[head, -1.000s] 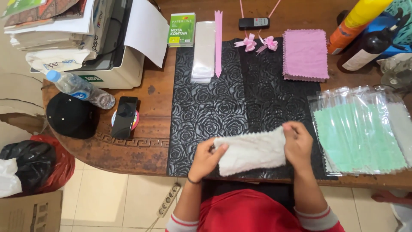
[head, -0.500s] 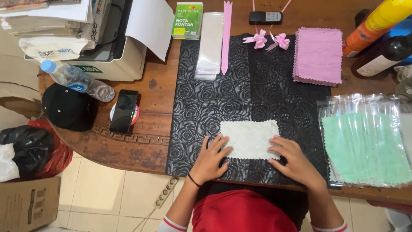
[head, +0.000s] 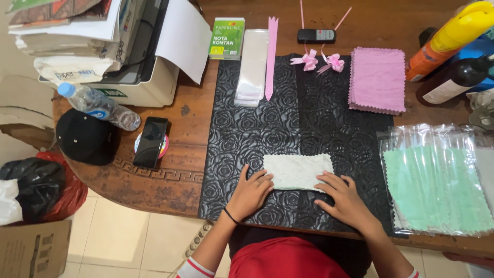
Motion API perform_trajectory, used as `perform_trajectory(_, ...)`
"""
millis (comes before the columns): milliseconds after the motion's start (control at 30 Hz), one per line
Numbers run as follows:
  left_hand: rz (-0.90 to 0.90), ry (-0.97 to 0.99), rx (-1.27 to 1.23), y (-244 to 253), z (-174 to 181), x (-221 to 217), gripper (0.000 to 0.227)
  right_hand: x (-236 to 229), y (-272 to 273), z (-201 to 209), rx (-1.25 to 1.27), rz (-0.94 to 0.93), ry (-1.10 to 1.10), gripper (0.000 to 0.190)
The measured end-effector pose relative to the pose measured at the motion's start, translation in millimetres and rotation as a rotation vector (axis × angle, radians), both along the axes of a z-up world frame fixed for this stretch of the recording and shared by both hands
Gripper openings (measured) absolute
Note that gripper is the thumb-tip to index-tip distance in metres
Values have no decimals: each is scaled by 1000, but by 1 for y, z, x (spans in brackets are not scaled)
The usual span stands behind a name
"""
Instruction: The person folds a light-green cloth and a pink cloth by hand, سپس places each folded cloth into a clear plastic bag and seals them with adhesive strips.
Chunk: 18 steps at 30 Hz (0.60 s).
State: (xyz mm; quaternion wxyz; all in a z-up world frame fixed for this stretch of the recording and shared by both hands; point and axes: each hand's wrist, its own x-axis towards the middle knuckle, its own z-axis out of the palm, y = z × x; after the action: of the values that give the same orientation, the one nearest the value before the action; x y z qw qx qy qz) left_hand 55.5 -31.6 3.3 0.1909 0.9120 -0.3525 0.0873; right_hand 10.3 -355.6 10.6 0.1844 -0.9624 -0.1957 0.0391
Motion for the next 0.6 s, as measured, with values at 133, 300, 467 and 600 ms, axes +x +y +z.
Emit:
perform_trajectory(133, 10, 111, -51, 0, -8, 14, 19, 8, -7, -9, 86, -47, -10, 26)
perform_trajectory(300, 67, 327, -134, 4, -20, 28, 22, 26, -12, 2, 431, -74, -23, 16)
perform_trajectory(467, 90, 394, -122, 2, -7, 34, 21, 31, -6, 34, 496, -169, 101, 14)
perform_trajectory(600, 227, 414, -133, -5, -13, 41, 20, 38, -7, 30, 495, -329, 188, 18)
